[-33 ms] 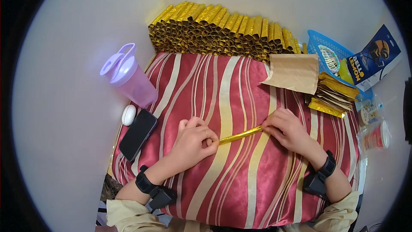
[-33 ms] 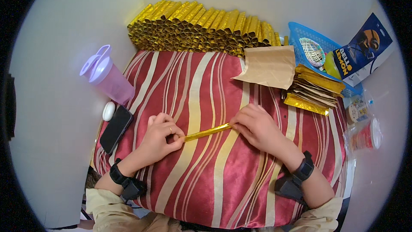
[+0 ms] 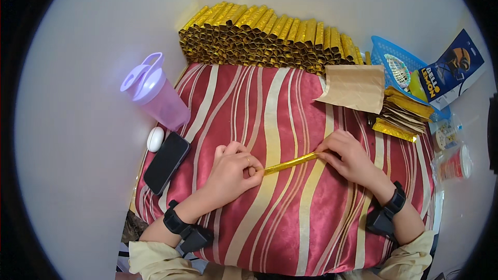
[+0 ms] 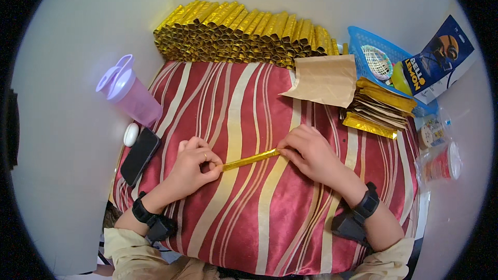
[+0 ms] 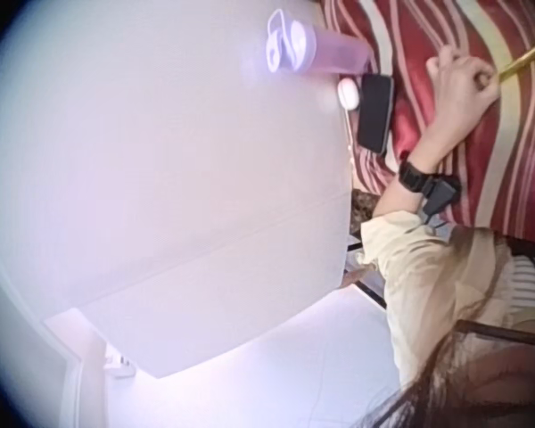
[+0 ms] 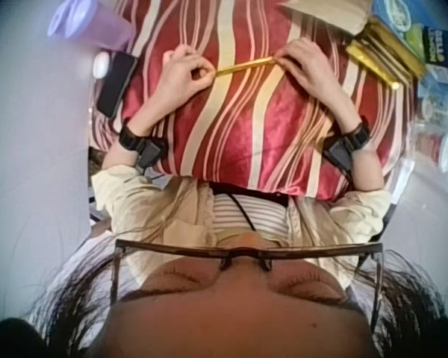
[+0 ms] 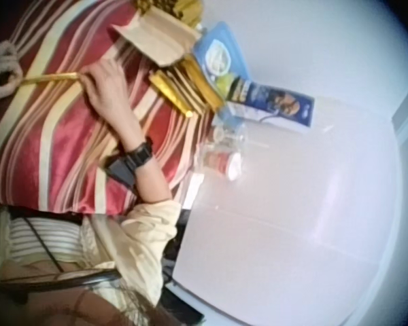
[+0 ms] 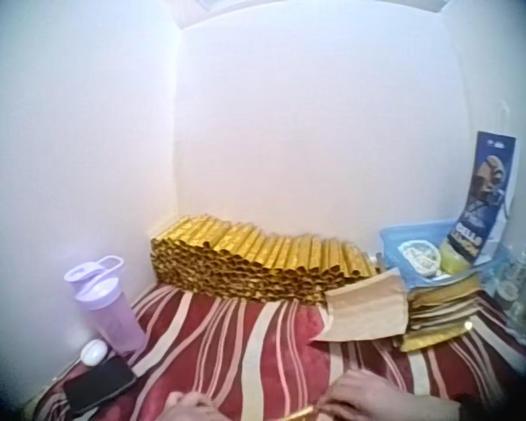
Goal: The person is folding gold colored paper into small rectangular packets.
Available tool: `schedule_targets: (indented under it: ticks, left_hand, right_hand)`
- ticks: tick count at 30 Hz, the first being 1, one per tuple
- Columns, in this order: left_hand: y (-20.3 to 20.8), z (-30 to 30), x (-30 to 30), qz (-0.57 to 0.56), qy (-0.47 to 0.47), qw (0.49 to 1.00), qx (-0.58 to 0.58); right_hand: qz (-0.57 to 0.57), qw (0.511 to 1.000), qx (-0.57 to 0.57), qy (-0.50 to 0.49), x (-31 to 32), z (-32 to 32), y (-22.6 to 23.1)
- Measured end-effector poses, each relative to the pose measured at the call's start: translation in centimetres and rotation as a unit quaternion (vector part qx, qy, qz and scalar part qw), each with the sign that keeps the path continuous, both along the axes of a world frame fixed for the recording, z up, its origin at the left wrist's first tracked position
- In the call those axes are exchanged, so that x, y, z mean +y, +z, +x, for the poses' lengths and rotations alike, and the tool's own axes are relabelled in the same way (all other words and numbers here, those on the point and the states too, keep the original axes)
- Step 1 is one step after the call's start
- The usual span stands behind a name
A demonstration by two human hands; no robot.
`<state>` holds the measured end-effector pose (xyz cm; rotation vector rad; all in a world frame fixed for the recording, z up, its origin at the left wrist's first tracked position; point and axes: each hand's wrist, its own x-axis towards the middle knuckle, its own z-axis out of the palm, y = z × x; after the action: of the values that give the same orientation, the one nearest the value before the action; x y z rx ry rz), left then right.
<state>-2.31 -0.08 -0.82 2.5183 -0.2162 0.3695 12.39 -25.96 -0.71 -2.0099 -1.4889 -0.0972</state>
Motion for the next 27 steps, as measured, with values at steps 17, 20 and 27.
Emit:
schedule_targets:
  ticks: [17,20,27]
  left_hand:
    - [0.1,0.1,0.8,-0.03,0.018,0.998,0.048]
    - [0.5,0.1,0.8,-0.032,-0.003,0.999,0.042]
    - [0.7,0.3,0.5,-0.047,-0.062,0.997,-0.018]
  right_hand:
    - [-0.016,0.996,0.078,-0.046,0.5,-0.3,-0.3]
    - [-0.012,0.996,0.081,-0.039,0.3,-0.4,-0.3]
    - [0.008,0.998,-0.058,-0.032,0.2,-0.1,0.2]
